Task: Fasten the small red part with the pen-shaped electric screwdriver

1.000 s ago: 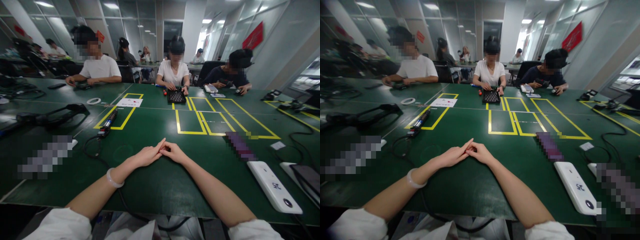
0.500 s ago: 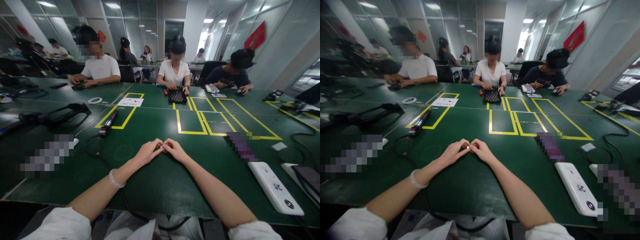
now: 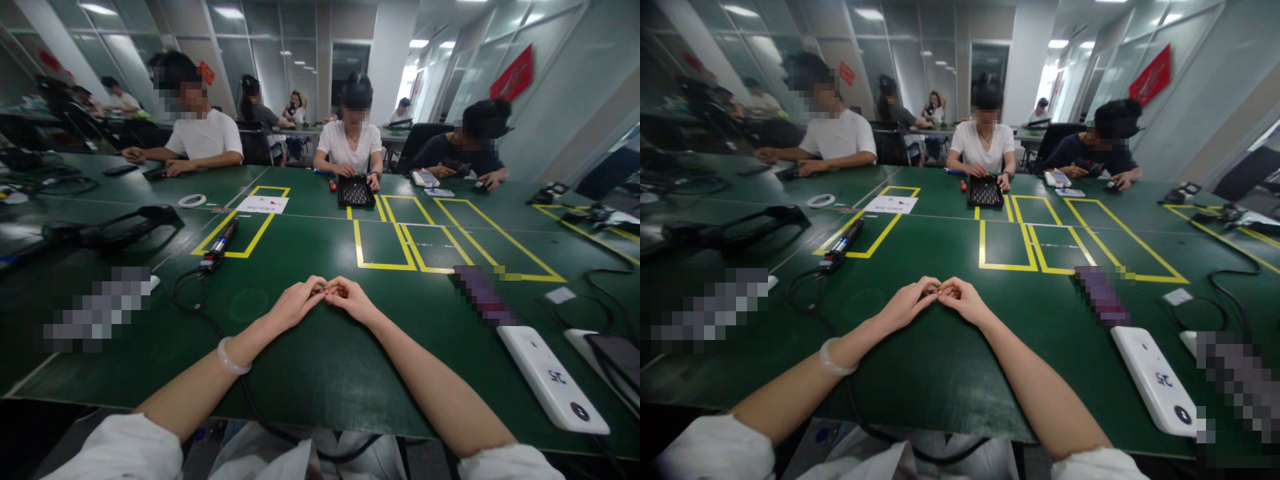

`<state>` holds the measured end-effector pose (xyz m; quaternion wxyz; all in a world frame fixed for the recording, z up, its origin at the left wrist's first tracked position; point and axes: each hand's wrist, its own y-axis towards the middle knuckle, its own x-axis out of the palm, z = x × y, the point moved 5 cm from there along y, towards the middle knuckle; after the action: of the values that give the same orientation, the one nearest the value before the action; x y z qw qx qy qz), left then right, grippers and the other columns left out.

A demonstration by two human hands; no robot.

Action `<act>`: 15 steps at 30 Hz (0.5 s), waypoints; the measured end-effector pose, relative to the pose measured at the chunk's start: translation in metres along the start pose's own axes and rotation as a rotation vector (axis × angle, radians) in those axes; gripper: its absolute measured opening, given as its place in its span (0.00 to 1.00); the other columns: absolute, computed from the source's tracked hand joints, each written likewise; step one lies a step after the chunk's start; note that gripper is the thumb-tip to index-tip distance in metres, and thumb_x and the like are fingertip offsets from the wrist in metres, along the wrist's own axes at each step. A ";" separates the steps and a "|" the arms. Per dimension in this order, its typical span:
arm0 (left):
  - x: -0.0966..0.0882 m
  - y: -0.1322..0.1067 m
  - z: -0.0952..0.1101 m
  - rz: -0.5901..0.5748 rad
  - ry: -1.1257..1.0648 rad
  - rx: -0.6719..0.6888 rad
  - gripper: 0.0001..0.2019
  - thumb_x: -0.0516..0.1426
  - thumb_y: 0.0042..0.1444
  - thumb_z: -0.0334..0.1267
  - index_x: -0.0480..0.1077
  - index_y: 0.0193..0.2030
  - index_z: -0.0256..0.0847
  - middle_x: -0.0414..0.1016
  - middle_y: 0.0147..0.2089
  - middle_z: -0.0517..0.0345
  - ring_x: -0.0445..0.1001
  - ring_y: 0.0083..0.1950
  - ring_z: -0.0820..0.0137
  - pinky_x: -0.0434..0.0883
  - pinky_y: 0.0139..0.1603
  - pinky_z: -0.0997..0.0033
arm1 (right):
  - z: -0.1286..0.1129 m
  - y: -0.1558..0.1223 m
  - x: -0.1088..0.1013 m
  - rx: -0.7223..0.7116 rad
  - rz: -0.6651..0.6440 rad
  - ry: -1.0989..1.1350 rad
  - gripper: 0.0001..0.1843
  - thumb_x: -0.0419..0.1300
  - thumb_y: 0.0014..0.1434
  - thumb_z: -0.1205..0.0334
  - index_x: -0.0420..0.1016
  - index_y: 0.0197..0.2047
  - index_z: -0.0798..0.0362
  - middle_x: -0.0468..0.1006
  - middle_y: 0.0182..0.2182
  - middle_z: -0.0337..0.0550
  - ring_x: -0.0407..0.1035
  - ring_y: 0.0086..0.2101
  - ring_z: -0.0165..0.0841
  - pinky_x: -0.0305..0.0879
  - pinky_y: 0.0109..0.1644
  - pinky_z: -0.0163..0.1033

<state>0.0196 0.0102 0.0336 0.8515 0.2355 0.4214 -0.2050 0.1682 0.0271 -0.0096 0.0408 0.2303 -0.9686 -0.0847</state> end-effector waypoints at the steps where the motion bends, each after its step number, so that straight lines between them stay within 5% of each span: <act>1: 0.000 0.000 0.001 -0.005 -0.008 -0.001 0.16 0.47 0.67 0.48 0.60 0.56 0.45 0.76 0.47 0.56 0.75 0.47 0.65 0.68 0.48 0.66 | 0.000 0.000 0.000 -0.001 -0.002 -0.001 0.17 0.68 0.52 0.54 0.71 0.39 0.54 0.74 0.29 0.37 0.67 0.27 0.26 0.65 0.34 0.34; 15: 0.001 0.000 -0.002 -0.009 0.008 0.006 0.12 0.47 0.66 0.45 0.66 0.49 0.44 0.77 0.44 0.57 0.75 0.46 0.65 0.68 0.47 0.65 | -0.003 0.000 0.000 0.027 0.008 -0.032 0.21 0.65 0.54 0.45 0.71 0.37 0.55 0.76 0.28 0.39 0.69 0.29 0.29 0.66 0.38 0.37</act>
<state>0.0182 0.0111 0.0317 0.8481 0.2372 0.4252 -0.2090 0.1684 0.0268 -0.0070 0.0226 0.2257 -0.9710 -0.0753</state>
